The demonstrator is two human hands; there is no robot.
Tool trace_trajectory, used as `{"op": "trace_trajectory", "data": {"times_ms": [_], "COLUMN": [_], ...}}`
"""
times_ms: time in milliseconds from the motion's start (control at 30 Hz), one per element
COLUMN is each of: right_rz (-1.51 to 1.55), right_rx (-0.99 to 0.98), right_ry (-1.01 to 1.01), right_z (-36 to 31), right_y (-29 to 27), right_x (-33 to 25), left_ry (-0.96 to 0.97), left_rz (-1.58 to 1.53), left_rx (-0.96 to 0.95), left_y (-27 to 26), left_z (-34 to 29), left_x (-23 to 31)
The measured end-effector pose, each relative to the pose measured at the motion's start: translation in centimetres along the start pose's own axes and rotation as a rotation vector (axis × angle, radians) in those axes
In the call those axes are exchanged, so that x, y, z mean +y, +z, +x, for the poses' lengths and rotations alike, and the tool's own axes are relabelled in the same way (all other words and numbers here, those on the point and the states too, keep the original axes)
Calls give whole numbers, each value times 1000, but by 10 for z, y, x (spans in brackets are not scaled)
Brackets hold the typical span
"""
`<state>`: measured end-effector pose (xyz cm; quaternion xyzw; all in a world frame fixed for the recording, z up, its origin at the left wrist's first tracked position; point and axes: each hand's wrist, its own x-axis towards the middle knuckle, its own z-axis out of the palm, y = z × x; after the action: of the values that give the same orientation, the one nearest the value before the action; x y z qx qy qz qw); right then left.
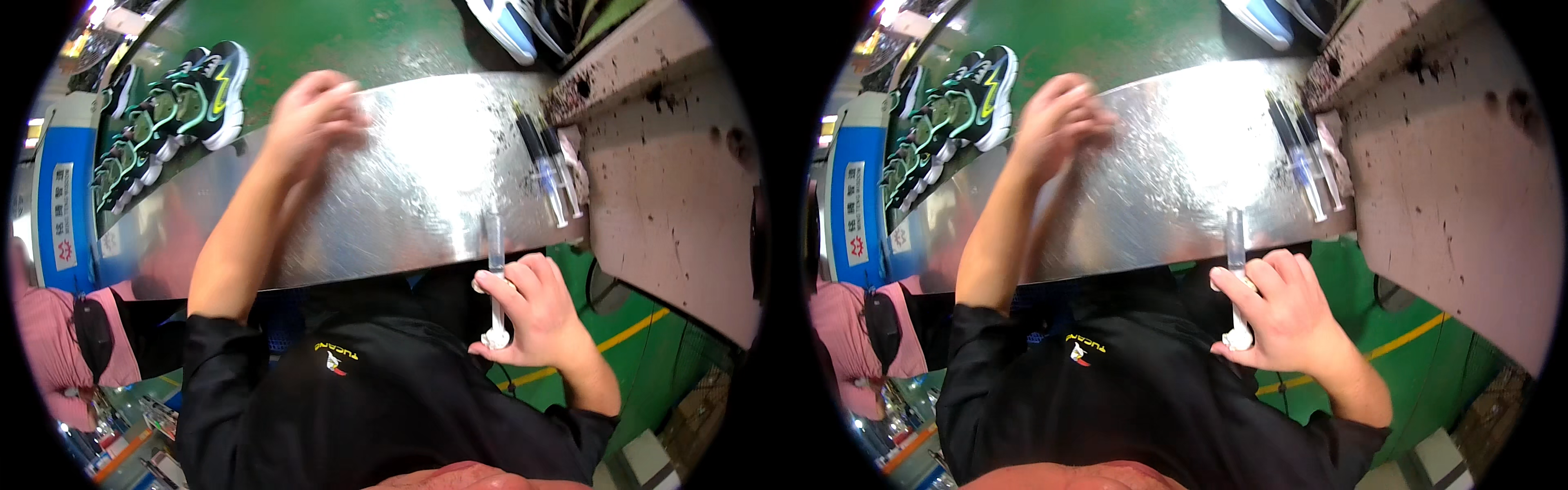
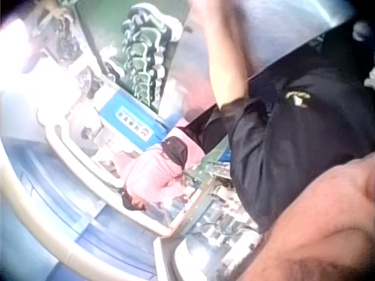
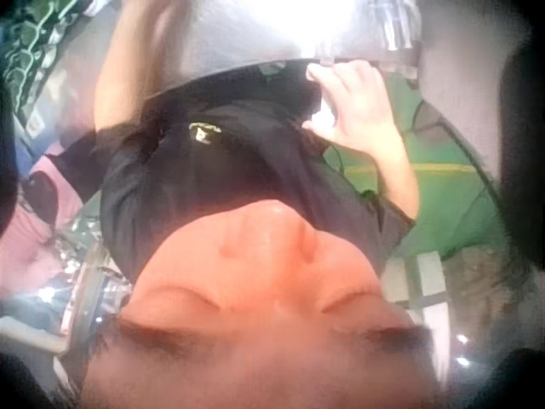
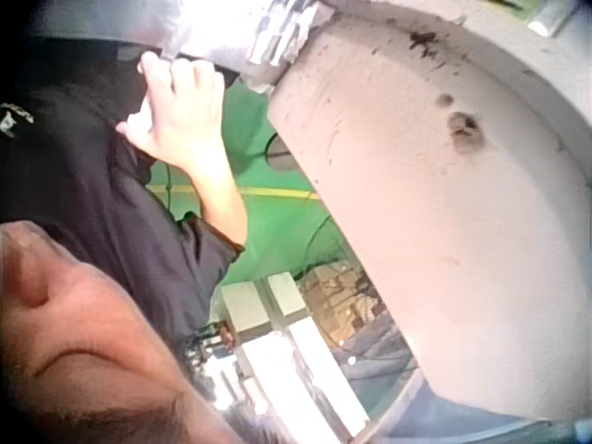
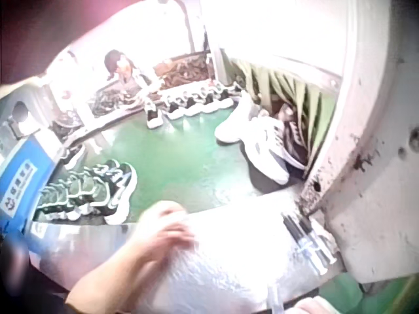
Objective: The person fills a syringe with liquid from a bottle and injects it into the sole of several sneakers on a factory floor. The person handles multiple sneakers one at a time, inserting the syringe into the sole and then placing each shoe back on the floor.
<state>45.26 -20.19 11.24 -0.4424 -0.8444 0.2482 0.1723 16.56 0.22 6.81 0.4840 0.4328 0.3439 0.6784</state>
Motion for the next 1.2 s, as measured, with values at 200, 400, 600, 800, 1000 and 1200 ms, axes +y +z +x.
{"op": "trace_trajectory", "data": {"times_ms": [200, 400, 600, 800, 1000, 1200], "right_rz": [-270, -503, -434, -179, 74, 157], "right_rx": [-174, -428, -420, -238, -90, -19], "right_ry": [-20, -25, 14, 97, 102, 245], "right_z": [12, 32, 54, 50, 17, 4], "right_y": [-9, -14, -17, 17, 32, 38], "right_x": [-1, -14, -51, -56, -39, -41], "left_ry": [477, 330, 305, 435, 517, 259], "left_rz": [202, 524, 182, 178, 639, -51], "left_rx": [671, 666, 683, 483, 380, 279], "left_y": [-165, -187, -194, -190, -108, -112], "left_z": [-89, -52, -18, -61, -172, -163], "left_x": [-31, -23, -13, 15, -21, -16]}}
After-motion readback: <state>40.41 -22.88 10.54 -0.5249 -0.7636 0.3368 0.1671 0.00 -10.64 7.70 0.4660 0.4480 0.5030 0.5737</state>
